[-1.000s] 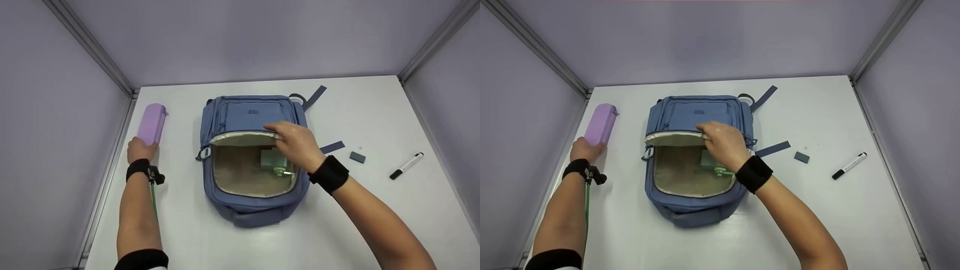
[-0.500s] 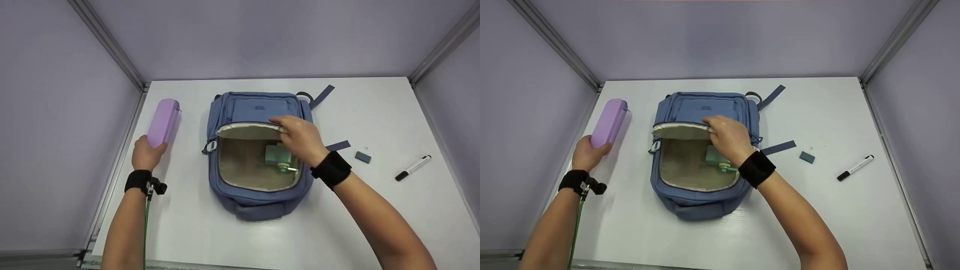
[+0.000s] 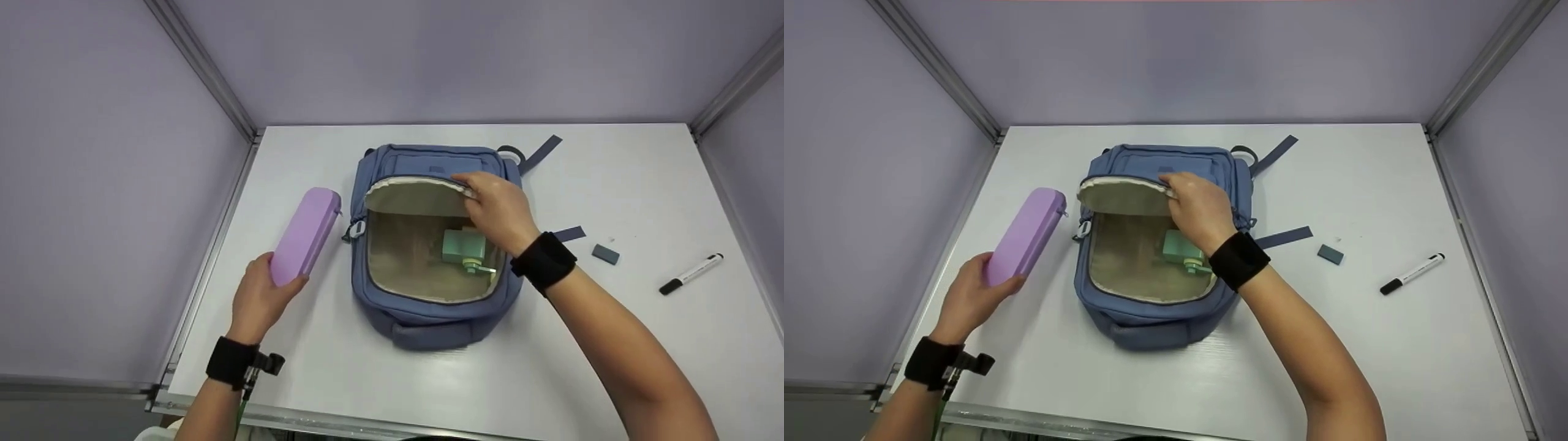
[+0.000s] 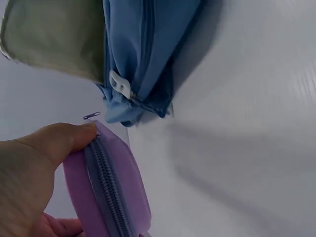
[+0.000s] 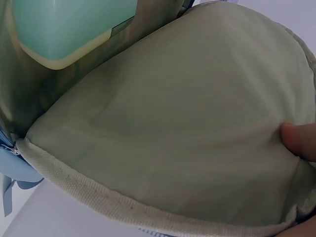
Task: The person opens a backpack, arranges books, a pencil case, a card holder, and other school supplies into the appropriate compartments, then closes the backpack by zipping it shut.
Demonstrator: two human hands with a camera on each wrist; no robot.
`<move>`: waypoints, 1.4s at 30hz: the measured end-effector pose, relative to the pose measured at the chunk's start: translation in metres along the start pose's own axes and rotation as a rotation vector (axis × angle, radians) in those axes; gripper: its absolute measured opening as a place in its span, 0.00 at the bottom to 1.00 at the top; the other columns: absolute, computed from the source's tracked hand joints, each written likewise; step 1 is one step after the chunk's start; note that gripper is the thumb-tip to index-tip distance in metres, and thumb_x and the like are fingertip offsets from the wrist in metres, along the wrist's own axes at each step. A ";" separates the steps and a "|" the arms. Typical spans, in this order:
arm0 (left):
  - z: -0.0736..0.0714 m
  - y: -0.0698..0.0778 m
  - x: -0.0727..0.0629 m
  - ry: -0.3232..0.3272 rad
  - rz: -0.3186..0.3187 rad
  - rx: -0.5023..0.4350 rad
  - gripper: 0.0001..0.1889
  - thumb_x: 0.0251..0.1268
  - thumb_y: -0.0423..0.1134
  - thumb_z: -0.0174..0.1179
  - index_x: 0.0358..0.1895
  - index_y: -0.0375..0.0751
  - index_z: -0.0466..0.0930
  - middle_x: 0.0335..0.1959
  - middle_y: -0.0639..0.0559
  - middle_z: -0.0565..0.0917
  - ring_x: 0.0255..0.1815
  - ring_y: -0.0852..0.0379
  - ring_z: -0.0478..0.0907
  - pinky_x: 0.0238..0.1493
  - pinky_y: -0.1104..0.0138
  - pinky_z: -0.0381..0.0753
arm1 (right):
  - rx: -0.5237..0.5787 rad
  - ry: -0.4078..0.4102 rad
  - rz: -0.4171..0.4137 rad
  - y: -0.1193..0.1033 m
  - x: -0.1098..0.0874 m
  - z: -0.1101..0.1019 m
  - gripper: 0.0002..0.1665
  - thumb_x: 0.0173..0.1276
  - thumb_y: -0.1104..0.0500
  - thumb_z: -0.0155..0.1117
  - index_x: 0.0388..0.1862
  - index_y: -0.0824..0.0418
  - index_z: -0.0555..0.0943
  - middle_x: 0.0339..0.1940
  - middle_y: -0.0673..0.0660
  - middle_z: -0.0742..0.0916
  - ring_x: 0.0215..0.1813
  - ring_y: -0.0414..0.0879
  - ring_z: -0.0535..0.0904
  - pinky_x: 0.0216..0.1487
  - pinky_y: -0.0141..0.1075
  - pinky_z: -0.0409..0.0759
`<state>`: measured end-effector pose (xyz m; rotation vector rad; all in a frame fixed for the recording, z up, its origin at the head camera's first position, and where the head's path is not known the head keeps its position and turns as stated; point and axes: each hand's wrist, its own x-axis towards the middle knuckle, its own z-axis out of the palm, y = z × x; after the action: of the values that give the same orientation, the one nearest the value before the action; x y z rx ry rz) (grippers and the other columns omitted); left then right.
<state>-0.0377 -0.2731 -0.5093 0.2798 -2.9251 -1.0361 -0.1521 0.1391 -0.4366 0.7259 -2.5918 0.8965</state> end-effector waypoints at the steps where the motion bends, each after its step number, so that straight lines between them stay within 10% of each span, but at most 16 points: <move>1: 0.000 0.006 -0.005 -0.008 0.015 0.003 0.47 0.60 0.54 0.72 0.72 0.24 0.63 0.61 0.28 0.74 0.61 0.34 0.75 0.61 0.39 0.74 | 0.002 0.002 0.008 0.000 0.002 0.000 0.25 0.66 0.74 0.57 0.60 0.64 0.84 0.55 0.62 0.88 0.56 0.57 0.84 0.54 0.51 0.81; 13: 0.022 0.057 -0.034 -0.073 0.156 0.117 0.44 0.53 0.55 0.77 0.66 0.26 0.72 0.54 0.35 0.81 0.53 0.43 0.80 0.54 0.48 0.80 | -0.001 0.000 0.033 0.000 0.018 0.004 0.23 0.68 0.72 0.59 0.61 0.62 0.84 0.54 0.62 0.88 0.54 0.58 0.84 0.53 0.51 0.80; 30: 0.086 0.136 0.016 -0.047 0.422 0.455 0.35 0.54 0.57 0.77 0.46 0.25 0.78 0.38 0.35 0.80 0.33 0.43 0.83 0.32 0.53 0.85 | 0.009 0.022 0.029 -0.001 0.020 0.005 0.26 0.66 0.74 0.57 0.61 0.62 0.84 0.53 0.61 0.88 0.55 0.57 0.84 0.53 0.51 0.81; 42: 0.119 0.159 0.030 0.018 0.438 0.617 0.40 0.46 0.66 0.77 0.42 0.28 0.79 0.32 0.40 0.81 0.26 0.45 0.83 0.26 0.56 0.85 | 0.012 0.034 0.014 -0.006 0.015 0.005 0.23 0.66 0.72 0.60 0.59 0.62 0.85 0.53 0.61 0.88 0.54 0.56 0.85 0.52 0.50 0.82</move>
<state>-0.1025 -0.0828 -0.5036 -0.3335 -2.9936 -0.0687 -0.1619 0.1262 -0.4305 0.6903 -2.5666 0.9208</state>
